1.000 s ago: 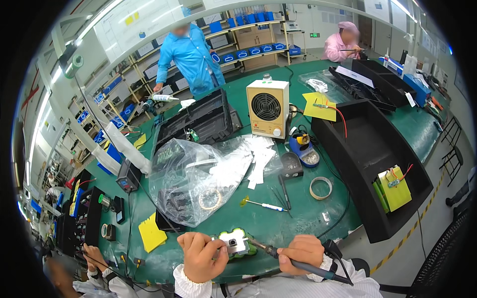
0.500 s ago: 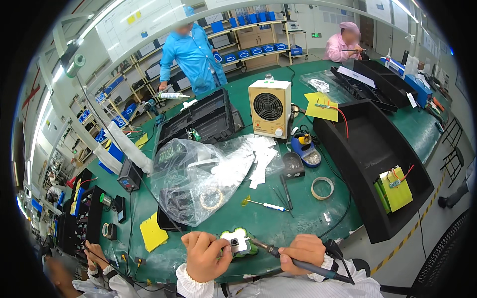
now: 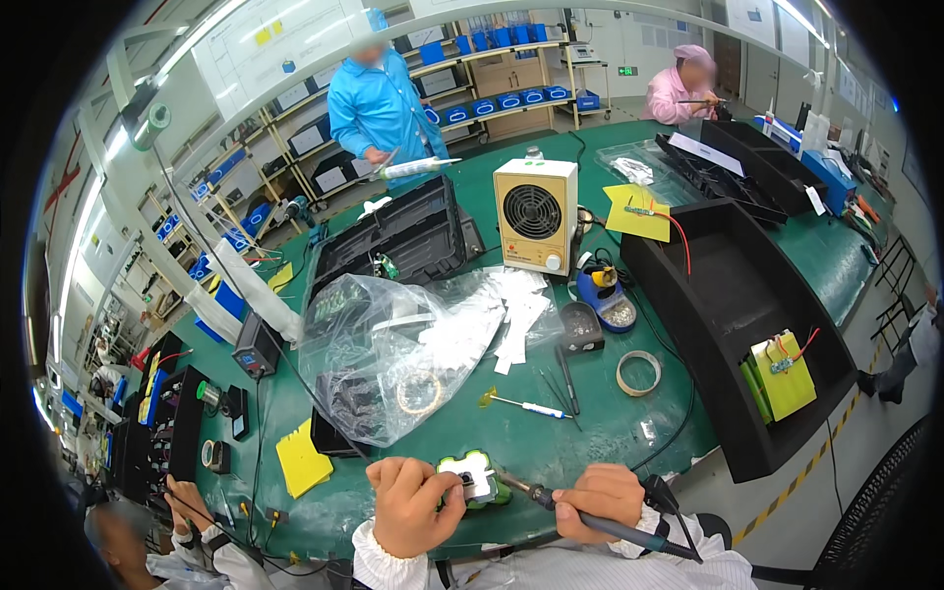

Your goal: Soldering electrical connections on green battery pack units at an electronics assembly workbench.

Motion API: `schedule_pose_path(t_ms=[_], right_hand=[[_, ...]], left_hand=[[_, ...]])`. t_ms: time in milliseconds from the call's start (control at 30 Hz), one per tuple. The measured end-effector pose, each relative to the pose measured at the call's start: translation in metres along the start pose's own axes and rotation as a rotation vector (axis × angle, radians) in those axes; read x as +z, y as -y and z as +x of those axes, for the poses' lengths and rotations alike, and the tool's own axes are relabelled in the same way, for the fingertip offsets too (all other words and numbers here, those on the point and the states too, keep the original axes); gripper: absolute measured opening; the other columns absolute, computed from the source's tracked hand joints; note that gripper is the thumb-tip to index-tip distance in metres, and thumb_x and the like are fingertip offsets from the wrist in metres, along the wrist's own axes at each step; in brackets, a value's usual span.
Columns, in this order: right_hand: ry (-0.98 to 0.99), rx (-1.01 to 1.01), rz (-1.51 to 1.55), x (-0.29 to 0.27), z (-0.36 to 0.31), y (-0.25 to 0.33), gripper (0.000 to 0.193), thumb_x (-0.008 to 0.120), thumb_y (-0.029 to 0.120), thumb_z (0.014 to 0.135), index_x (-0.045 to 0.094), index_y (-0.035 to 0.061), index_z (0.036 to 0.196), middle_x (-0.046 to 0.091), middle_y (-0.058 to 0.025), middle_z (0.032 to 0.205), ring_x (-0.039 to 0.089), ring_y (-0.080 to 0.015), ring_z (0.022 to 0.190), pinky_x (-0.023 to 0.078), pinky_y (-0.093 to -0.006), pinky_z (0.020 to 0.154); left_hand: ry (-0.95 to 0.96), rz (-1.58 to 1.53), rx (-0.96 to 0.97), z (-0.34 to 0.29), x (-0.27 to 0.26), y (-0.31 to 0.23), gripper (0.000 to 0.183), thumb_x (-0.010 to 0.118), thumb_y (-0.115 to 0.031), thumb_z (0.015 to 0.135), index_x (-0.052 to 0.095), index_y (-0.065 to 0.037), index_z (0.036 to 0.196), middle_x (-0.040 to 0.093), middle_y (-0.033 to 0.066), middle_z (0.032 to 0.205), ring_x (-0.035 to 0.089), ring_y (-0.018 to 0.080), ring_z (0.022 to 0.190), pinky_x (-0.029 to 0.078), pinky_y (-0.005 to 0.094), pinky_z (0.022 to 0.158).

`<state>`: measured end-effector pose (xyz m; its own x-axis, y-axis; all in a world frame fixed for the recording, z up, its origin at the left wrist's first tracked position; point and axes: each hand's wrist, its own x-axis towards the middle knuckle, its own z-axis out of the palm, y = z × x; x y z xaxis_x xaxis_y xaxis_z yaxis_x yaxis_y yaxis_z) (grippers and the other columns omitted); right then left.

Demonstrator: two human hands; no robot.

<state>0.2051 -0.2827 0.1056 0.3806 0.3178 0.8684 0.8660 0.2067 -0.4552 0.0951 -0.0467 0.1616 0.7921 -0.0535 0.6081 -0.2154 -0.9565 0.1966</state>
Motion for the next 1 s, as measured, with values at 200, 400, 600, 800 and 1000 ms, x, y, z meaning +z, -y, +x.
schedule_pose_path(t_ms=[200,400,600,800,1000], right_hand=[[0.005,-0.006,0.006,0.000,0.000,0.000,0.008,0.070,0.001,0.072,0.068,-0.0046,0.078,0.059,-0.0074,0.057,0.054,-0.0194,0.043,0.042,-0.0298,0.042],[0.003,-0.005,-0.001,-0.001,0.000,0.001,0.008,0.070,0.001,0.072,0.068,-0.0046,0.078,0.060,-0.0079,0.058,0.055,-0.0195,0.043,0.042,-0.0299,0.041],[-0.051,0.001,-0.028,0.000,0.002,0.004,0.008,0.069,0.003,0.075,0.068,-0.0038,0.079,0.060,-0.0081,0.059,0.055,-0.0204,0.044,0.042,-0.0300,0.042],[-0.028,0.180,-0.197,-0.007,0.026,0.018,0.010,0.071,0.010,0.081,0.067,0.0013,0.084,0.062,-0.0080,0.063,0.056,-0.0212,0.048,0.043,-0.0318,0.046],[0.140,0.359,-0.005,0.018,0.064,0.035,0.019,0.068,0.018,0.089,0.069,-0.0006,0.092,0.067,-0.0139,0.076,0.063,-0.0253,0.061,0.050,-0.0337,0.055]], left_hand=[[-0.009,0.058,-0.015,-0.002,-0.011,-0.001,0.018,0.076,-0.012,0.067,0.070,-0.017,0.083,0.053,-0.0032,0.079,0.051,0.0192,0.081,0.030,0.0371,0.078],[-0.099,0.254,-0.119,-0.015,-0.045,-0.004,0.019,0.077,-0.010,0.066,0.074,-0.017,0.083,0.057,-0.0033,0.081,0.050,0.0220,0.086,0.030,0.0381,0.081],[-0.178,0.235,-0.099,-0.029,-0.059,0.004,0.016,0.070,-0.004,0.074,0.071,-0.009,0.089,0.064,0.0073,0.086,0.056,0.0277,0.078,0.041,0.0409,0.076],[-0.255,0.163,-0.220,-0.062,-0.069,0.021,0.013,0.067,-0.001,0.075,0.070,-0.006,0.088,0.066,0.0108,0.087,0.057,0.0307,0.083,0.040,0.0426,0.082],[-0.290,0.123,-0.342,-0.096,-0.066,0.038,0.016,0.070,-0.004,0.065,0.067,-0.010,0.080,0.063,0.0044,0.088,0.051,0.0287,0.090,0.036,0.0415,0.084]])
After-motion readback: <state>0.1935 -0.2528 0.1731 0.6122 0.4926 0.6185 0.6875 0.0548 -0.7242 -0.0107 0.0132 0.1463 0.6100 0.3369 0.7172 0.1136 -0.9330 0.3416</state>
